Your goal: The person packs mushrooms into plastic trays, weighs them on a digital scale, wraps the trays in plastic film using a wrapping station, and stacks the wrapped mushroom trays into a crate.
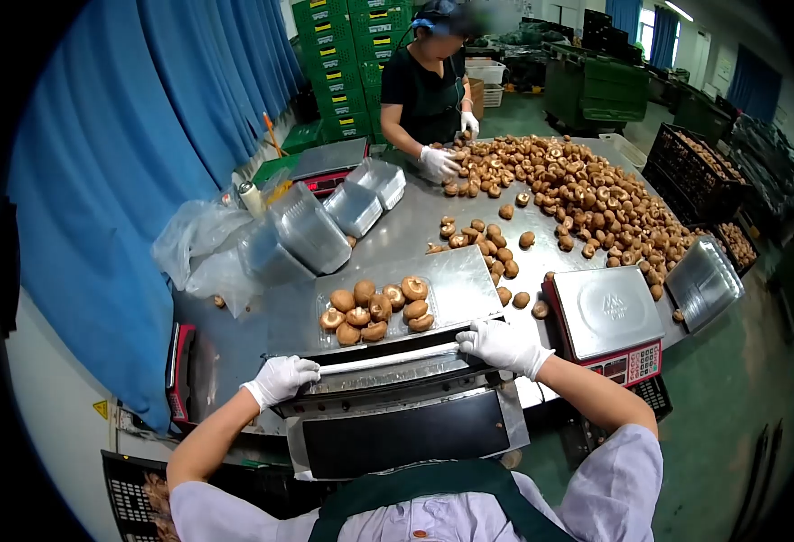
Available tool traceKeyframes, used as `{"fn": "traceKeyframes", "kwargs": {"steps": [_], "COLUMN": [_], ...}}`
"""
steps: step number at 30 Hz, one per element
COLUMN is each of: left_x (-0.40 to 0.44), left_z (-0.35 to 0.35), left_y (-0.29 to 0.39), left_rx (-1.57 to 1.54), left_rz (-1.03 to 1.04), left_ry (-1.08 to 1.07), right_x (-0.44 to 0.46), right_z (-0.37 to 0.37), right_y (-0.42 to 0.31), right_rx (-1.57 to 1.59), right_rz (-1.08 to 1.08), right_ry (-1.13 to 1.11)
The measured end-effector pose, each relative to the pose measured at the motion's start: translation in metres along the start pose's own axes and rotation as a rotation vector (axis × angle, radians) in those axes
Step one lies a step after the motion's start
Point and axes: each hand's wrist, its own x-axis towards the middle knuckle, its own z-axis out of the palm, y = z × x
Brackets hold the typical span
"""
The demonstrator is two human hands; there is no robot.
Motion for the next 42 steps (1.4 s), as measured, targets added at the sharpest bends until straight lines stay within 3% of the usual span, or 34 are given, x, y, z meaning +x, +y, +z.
{"fn": "traceKeyframes", "kwargs": {"steps": [2,3,4,6,8,9,10,13,14,15,16,17,18,20,21,22,24,26,27,28,30,31,32,33,34,36,37,38,40,41,42], "left_x": [-0.007,-0.016,-0.011,-0.029,-0.038,-0.046,-0.045,-0.026,-0.014,0.003,0.023,0.051,0.071,0.093,0.099,0.098,0.083,0.081,0.077,0.071,0.066,0.062,0.058,0.059,0.061,0.062,0.061,0.061,0.058,0.060,0.063], "left_z": [0.012,0.012,-0.018,-0.029,-0.063,-0.077,-0.106,-0.165,-0.179,-0.175,-0.169,-0.161,-0.128,-0.062,-0.028,0.003,0.060,0.057,0.055,0.053,0.046,0.040,0.035,0.031,0.028,0.019,0.011,0.002,0.007,0.009,0.015], "left_y": [0.005,0.005,0.022,0.031,0.042,0.040,0.032,0.014,0.001,-0.013,-0.031,-0.045,-0.071,-0.112,-0.121,-0.127,-0.138,-0.120,-0.113,-0.103,-0.094,-0.093,-0.089,-0.073,-0.063,-0.051,-0.049,-0.048,-0.050,-0.048,-0.048], "left_rx": [-0.472,-0.675,-1.027,-1.298,-1.449,-1.544,-1.460,-1.361,-1.401,-1.266,-1.267,-1.146,-1.177,-0.690,-0.694,-0.423,-0.213,-0.284,-0.288,-0.399,-0.508,-0.897,-1.287,-1.507,-1.507,-1.564,-1.580,-1.521,-1.273,-1.191,-1.194], "left_rz": [-0.347,-0.462,-0.858,-0.926,-0.967,-0.861,-0.886,-0.623,-0.622,-0.601,-0.588,-0.708,-0.611,-0.675,-0.791,-0.685,-0.543,-0.589,-0.598,-0.613,-0.634,-0.842,-1.040,-1.153,-1.165,-1.340,-1.325,-1.323,-1.281,-1.269,-1.269], "left_ry": [0.188,0.142,-0.037,-0.049,-0.077,-0.067,-0.207,0.570,0.589,0.749,0.840,0.898,1.013,0.876,0.776,0.640,0.295,0.318,0.312,0.332,0.357,0.201,0.025,0.123,0.123,0.346,0.403,0.392,0.352,0.305,0.308], "right_x": [-0.009,-0.012,-0.022,-0.048,-0.059,-0.062,-0.063,-0.053,-0.041,-0.016,0.023,0.060,0.091,0.132,0.140,0.143,0.138,0.126,0.119,0.117,0.102,0.102,0.103,0.104,0.106,0.100,0.100,0.097,0.094,0.094,0.091], "right_z": [0.001,-0.014,-0.008,-0.021,-0.067,-0.092,-0.118,-0.164,-0.167,-0.161,-0.165,-0.155,-0.134,-0.071,-0.040,-0.011,0.030,0.001,0.029,0.034,0.004,-0.004,-0.010,-0.012,-0.002,-0.002,0.015,0.018,0.003,-0.004,0.005], "right_y": [-0.006,-0.023,-0.025,-0.037,-0.064,-0.076,-0.082,-0.073,-0.067,-0.044,-0.040,-0.024,0.000,0.063,0.078,0.086,0.090,0.059,0.077,0.071,0.040,0.031,0.025,0.023,0.032,0.030,0.036,0.035,0.015,0.011,0.017], "right_rx": [-0.020,0.117,0.215,0.325,0.405,0.511,0.611,0.743,0.872,0.772,0.931,1.006,1.077,0.394,0.303,0.209,-0.086,0.164,0.283,0.717,0.725,0.731,0.822,0.907,0.815,0.741,0.789,0.790,0.182,0.201,0.172], "right_rz": [0.114,0.254,0.192,0.258,0.408,0.358,0.307,0.316,0.377,0.421,0.438,0.407,0.371,0.241,0.275,0.307,0.160,0.269,0.238,0.338,0.519,0.521,0.701,0.879,0.884,0.900,0.790,0.788,0.702,0.802,0.746], "right_ry": [0.017,-0.053,0.073,0.071,-0.104,0.001,0.105,0.411,0.570,0.758,0.866,0.934,1.005,0.871,0.668,0.467,0.342,0.180,0.333,0.299,0.341,0.335,0.258,0.173,0.173,0.221,0.416,0.415,0.540,0.291,0.173]}}
